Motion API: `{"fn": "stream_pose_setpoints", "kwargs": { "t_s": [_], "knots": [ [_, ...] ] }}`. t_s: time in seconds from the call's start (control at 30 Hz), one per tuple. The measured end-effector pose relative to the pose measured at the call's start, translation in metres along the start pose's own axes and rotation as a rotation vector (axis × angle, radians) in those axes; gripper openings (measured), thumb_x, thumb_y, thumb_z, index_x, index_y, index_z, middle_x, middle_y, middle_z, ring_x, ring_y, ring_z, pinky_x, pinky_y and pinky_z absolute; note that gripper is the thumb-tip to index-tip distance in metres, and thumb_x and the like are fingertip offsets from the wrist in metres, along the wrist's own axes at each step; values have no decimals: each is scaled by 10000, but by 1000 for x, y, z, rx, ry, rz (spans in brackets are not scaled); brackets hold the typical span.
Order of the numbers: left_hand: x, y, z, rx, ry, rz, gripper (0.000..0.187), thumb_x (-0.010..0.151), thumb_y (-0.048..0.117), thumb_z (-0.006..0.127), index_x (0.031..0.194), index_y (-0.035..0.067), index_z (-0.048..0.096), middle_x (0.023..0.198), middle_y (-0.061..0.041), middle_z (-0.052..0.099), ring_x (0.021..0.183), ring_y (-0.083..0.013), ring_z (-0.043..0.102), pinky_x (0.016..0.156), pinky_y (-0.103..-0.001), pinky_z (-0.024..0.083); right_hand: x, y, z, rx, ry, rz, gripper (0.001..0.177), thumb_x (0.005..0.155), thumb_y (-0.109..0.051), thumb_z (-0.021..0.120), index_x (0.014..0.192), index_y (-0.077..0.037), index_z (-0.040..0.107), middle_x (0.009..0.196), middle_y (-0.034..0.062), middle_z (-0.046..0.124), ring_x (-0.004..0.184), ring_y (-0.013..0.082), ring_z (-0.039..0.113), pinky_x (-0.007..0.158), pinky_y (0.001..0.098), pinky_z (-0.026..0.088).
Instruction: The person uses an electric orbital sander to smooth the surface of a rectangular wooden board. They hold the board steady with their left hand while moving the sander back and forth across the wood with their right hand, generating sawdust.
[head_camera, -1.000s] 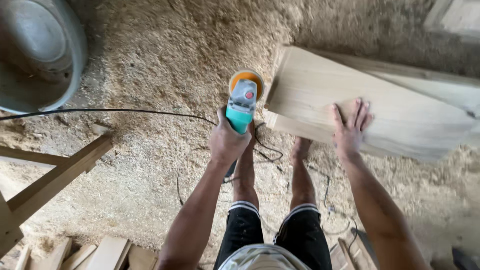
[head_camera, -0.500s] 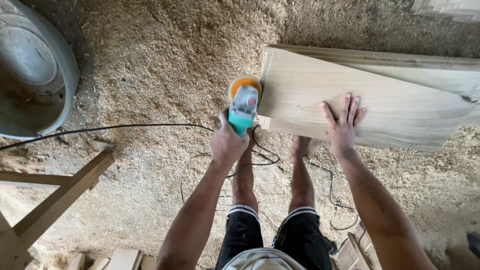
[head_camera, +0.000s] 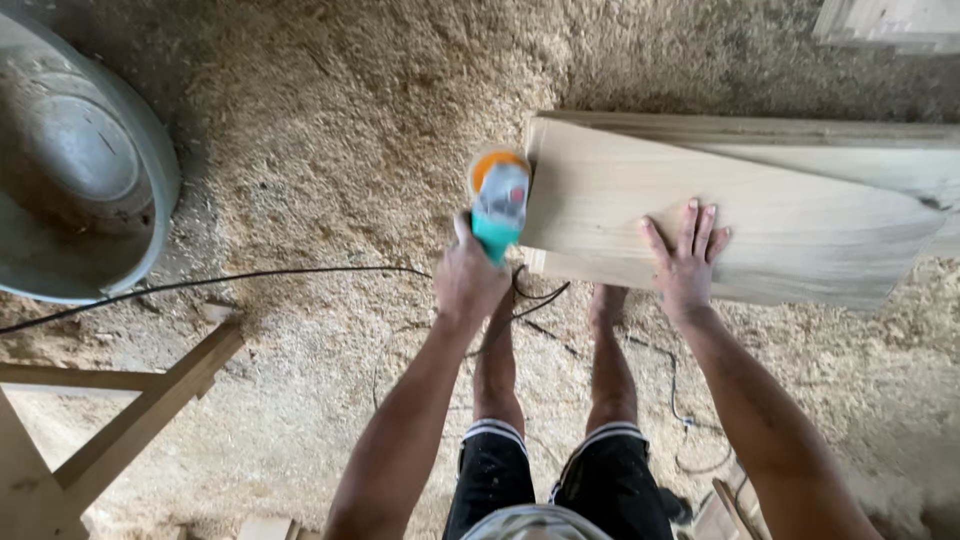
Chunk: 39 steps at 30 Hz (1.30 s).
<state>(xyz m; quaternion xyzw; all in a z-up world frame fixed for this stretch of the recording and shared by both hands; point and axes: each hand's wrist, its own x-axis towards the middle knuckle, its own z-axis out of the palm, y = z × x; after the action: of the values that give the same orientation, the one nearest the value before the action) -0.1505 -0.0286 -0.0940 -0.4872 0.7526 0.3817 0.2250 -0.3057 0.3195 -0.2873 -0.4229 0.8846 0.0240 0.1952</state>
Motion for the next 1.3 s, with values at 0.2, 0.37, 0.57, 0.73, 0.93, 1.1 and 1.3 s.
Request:
{"fn": "stream_pose_setpoints", "kwargs": {
  "t_s": [0.2, 0.37, 0.57, 0.73, 0.93, 1.1, 1.3],
  "knots": [
    [52, 13, 8, -99, -7, -34, 787, 854, 126, 634, 1493, -20, 198, 837, -178, 718, 660, -330, 708, 600, -469, 601, -13, -4, -14, 72, -46, 2, 1053, 841, -141, 856, 1676, -442, 290, 1740, 275, -22, 1607, 516, -3, 1245, 787, 65],
    [-8, -27, 23, -42, 12, -54, 757, 805, 142, 675, 1458, 31, 307, 882, -231, 723, 727, -401, 719, 671, -515, 601, -2, -1, -8, -55, 52, -43, 1039, 931, -101, 845, 1728, -463, 285, 1791, 260, -59, 1645, 492, -22, 1268, 750, 46],
    [-50, -68, 43, -36, 4, -120, 816, 764, 202, 724, 1448, 48, 307, 868, -246, 724, 750, -427, 721, 713, -533, 599, -11, 0, -6, -22, -48, -2, 1044, 876, -125, 856, 1703, -437, 301, 1742, 286, -58, 1618, 501, -37, 1254, 748, 28],
    [-24, -54, 37, -51, -8, -109, 841, 790, 211, 710, 1475, 36, 254, 903, -207, 676, 713, -382, 725, 598, -483, 626, -2, -4, -18, -4, -126, 45, 1086, 792, -144, 884, 1675, -431, 320, 1761, 273, -59, 1619, 504, -50, 1272, 737, 38],
    [51, -4, 7, -99, 4, -4, 847, 792, 129, 656, 1515, 20, 228, 830, -169, 716, 684, -343, 714, 601, -484, 588, -8, -6, -23, -33, -107, 18, 1110, 775, -158, 891, 1686, -412, 309, 1743, 304, -24, 1604, 528, -25, 1249, 753, 54],
    [30, -17, 11, -98, -21, -23, 843, 851, 160, 645, 1537, -13, 185, 815, -180, 723, 673, -343, 721, 596, -483, 584, 8, -8, -34, -20, -132, 28, 1139, 773, -184, 883, 1691, -425, 254, 1744, 299, -42, 1607, 525, -52, 1262, 748, 44],
    [-64, -76, 23, -11, 9, -23, 816, 816, 267, 751, 1481, 48, 332, 870, -212, 724, 717, -395, 724, 638, -496, 597, -11, -23, -72, 0, -138, 26, 1102, 787, -89, 826, 1708, -402, 308, 1780, 285, 15, 1627, 497, -26, 1270, 717, 65]
  ]
}}
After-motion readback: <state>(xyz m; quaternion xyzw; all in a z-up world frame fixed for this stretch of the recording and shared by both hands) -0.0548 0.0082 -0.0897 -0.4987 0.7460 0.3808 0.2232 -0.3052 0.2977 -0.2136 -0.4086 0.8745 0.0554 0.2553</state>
